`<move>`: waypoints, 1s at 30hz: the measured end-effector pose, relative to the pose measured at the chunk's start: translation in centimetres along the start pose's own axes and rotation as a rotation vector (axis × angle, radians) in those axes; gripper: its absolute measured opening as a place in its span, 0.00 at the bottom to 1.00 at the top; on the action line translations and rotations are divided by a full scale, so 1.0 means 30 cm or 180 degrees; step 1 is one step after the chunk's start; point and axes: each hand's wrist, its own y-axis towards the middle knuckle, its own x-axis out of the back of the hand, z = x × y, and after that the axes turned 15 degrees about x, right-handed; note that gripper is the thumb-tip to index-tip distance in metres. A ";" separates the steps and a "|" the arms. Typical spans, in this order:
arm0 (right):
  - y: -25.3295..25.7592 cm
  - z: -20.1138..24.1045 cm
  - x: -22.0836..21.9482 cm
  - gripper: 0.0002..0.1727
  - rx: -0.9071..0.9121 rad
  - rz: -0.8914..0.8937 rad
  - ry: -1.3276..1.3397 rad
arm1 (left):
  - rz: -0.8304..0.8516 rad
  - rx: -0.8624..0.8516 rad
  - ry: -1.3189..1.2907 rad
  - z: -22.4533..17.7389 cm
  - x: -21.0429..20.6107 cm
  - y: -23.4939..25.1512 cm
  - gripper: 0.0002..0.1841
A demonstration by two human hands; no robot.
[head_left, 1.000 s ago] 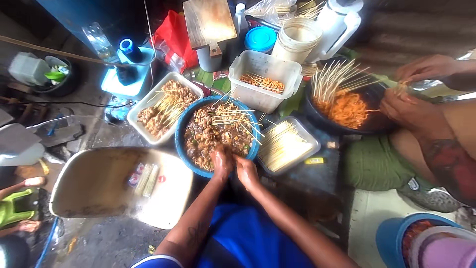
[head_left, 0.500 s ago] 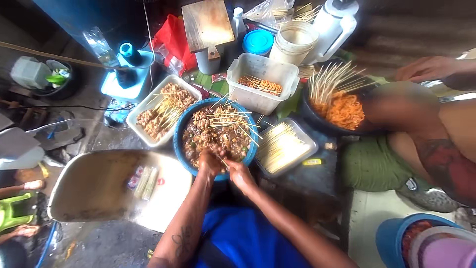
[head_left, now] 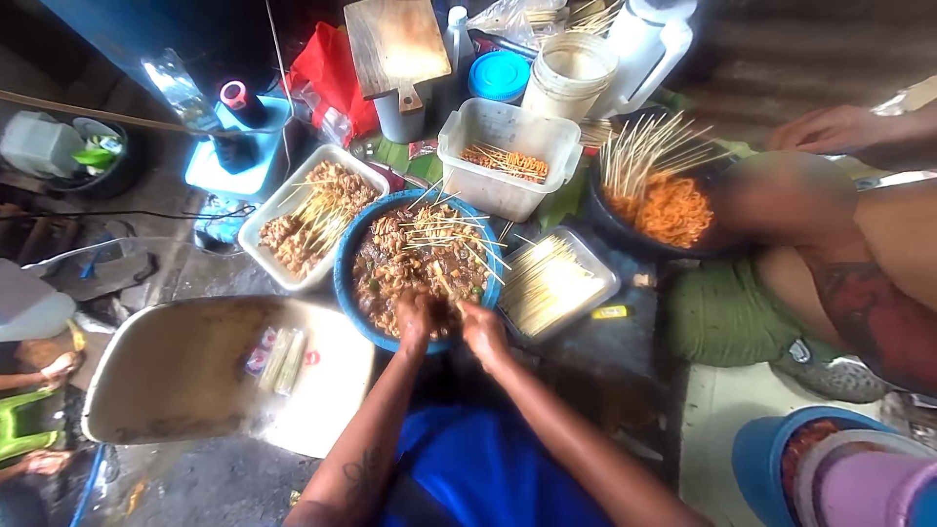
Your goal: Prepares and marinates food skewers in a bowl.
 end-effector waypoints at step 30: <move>0.027 -0.004 0.095 0.22 -0.0159 -0.0062 0.0367 | -0.0087 -0.0873 0.2146 -0.066 0.111 0.046 0.15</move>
